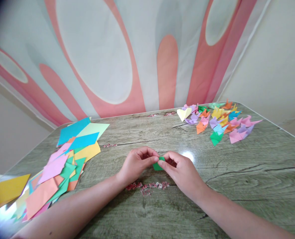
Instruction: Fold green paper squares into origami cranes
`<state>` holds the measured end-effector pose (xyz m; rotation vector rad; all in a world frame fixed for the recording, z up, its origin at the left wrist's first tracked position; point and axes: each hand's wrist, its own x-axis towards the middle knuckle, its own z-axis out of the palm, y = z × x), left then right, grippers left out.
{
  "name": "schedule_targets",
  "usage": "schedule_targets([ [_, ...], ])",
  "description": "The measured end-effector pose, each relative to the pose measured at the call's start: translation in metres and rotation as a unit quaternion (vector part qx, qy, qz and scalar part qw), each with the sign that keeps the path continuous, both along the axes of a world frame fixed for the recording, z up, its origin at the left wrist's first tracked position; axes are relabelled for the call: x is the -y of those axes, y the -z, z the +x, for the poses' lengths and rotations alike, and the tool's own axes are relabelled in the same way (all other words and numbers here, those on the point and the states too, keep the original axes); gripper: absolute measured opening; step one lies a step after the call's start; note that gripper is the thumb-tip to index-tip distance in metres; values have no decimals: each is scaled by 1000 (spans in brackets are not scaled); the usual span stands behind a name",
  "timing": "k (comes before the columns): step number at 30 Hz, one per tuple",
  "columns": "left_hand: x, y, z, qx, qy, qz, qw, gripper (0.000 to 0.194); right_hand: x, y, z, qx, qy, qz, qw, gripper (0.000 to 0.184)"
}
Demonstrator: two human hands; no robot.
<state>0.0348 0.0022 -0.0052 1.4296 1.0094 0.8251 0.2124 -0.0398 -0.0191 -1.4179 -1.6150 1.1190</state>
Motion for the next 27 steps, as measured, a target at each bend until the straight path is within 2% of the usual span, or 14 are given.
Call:
schedule_targets([
  [4, -1, 4, -1, -29, 29, -16, 999, 17, 1, -2, 2, 37, 13, 29, 999, 29],
  [9, 1, 0, 0, -62, 29, -10, 998, 15, 1, -5, 3, 79, 11, 102, 992, 30],
  [11, 3, -3, 2, -62, 20, 15, 998, 13, 2, -8, 2, 85, 12, 128, 988, 29],
  [16, 7, -9, 3, -102, -38, 114, 988, 21, 1, -12, 5, 77, 88, 112, 987, 36],
  [20, 8, -7, 2, -129, 2, 94, 987, 23, 0, -10, 7, 49, 95, 109, 988, 31],
  [27, 7, 0, 3, -65, -6, 60, 996, 23, 2, -9, 5, 45, 81, 118, 989, 33],
])
